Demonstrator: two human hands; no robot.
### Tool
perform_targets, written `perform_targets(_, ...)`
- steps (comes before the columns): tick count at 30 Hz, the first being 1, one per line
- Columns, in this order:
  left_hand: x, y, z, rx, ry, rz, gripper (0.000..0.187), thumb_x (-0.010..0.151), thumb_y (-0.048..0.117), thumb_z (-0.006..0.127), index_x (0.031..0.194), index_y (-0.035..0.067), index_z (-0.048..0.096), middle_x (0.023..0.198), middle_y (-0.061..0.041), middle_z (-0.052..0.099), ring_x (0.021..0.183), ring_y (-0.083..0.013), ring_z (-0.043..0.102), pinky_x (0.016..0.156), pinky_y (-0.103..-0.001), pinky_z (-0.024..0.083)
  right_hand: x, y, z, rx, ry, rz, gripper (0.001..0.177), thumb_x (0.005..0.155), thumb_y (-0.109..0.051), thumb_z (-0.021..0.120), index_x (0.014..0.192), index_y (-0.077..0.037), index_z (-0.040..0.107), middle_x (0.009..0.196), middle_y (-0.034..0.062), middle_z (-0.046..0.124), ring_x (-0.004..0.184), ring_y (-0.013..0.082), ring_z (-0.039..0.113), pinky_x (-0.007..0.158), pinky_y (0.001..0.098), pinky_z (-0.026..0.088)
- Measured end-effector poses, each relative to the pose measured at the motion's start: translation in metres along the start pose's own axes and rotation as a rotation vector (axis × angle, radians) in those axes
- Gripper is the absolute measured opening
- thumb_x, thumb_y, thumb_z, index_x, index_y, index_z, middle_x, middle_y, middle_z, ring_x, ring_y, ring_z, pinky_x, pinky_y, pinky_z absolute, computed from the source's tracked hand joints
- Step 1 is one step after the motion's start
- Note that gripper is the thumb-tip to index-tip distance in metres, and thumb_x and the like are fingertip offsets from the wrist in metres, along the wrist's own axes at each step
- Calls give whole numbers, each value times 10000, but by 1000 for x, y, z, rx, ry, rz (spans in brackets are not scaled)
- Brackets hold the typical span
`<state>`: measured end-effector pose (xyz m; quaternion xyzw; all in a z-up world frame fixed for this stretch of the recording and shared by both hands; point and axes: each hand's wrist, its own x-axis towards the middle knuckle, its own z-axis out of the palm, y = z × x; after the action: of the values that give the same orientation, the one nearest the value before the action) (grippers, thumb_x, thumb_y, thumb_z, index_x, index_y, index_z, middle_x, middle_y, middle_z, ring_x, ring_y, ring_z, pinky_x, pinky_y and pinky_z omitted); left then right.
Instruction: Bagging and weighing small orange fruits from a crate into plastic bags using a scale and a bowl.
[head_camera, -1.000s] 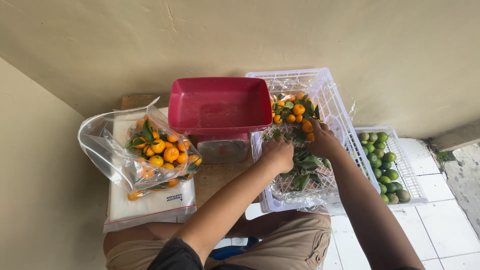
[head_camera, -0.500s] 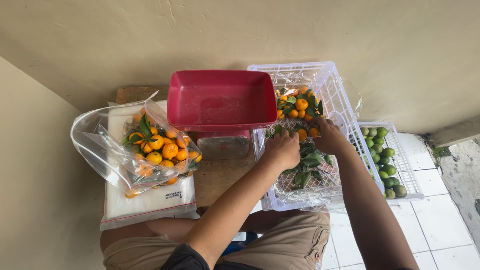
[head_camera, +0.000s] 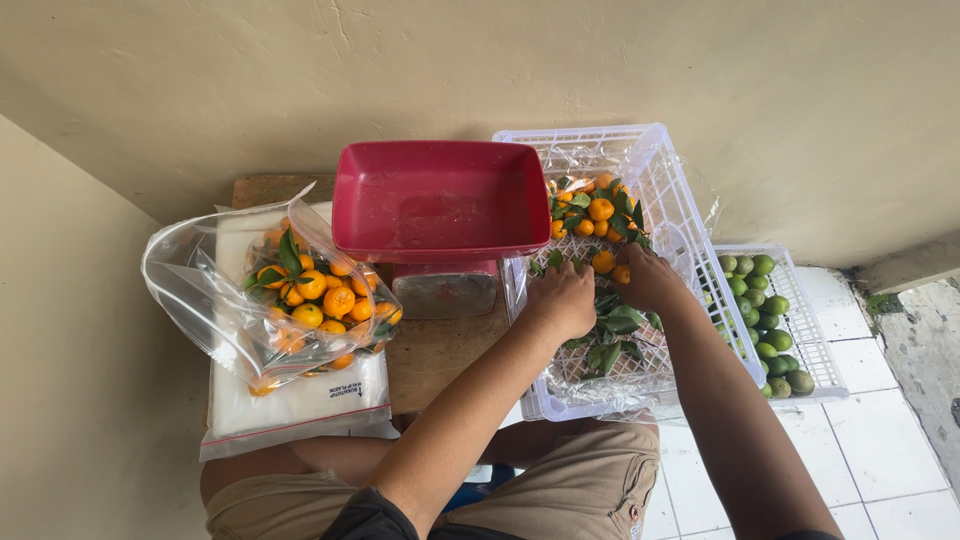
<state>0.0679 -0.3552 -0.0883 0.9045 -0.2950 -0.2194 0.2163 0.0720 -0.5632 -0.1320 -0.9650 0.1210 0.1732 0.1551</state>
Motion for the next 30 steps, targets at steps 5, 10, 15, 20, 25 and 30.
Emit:
perform_targets(5, -5, 1, -6, -6, -2, 2, 493, 986, 204, 411, 1409, -36, 487, 1297, -280, 564, 1244, -466, 574, 954, -599, 498, -19, -22, -8, -2, -15, -68, 661, 940, -255, 649, 1495, -183, 297, 1363, 265, 571, 1282, 545, 546, 1039, 653, 475)
perform_targets(10, -5, 1, -6, 0, 4, -9, 478, 1003, 212, 407, 1408, -26, 496, 1301, -277, 567, 1252, -459, 571, 972, -599, 491, -20, -37, -11, -101, -53, -39, 610, 1003, -320, 593, 1575, -286, 382, 1487, 282, 490, 1353, 529, 497, 1054, 633, 482)
perform_targets(15, -3, 0, -1, 3, 36, 1, 461, 1017, 263, 440, 1363, -32, 518, 1260, -282, 578, 1227, -465, 587, 951, -601, 504, -5, -18, 2, -88, -37, -72, 557, 959, -355, 646, 1457, -200, 452, 1302, 271, 636, 1194, 477, 646, 951, 584, 541)
perform_targets(20, -2, -1, 1, -47, 77, 1, 451, 1013, 267, 456, 1345, -32, 518, 1256, -281, 580, 1218, -476, 593, 950, -619, 508, -25, -32, -23, 42, -78, -94, 534, 941, -332, 664, 1401, -127, 487, 1203, 275, 695, 1167, 474, 659, 970, 584, 522)
perform_targets(25, -17, 6, -19, -140, 168, 9, 464, 1003, 283, 473, 1343, -33, 491, 1248, -282, 577, 1215, -487, 601, 947, -643, 511, -47, -52, -47, 283, -11, -112, 527, 934, -273, 698, 1382, -51, 532, 1100, 308, 709, 1107, 480, 665, 927, 568, 514)
perform_targets(30, -26, 8, -41, -402, 205, 23, 546, 1032, 322, 423, 1426, -56, 437, 1252, -287, 626, 1224, -456, 636, 982, -580, 532, -56, -60, -54, 683, -92, -247, 452, 862, -119, 769, 1285, -42, 631, 857, 191, 703, 750, 261, 664, 680, 380, 571)
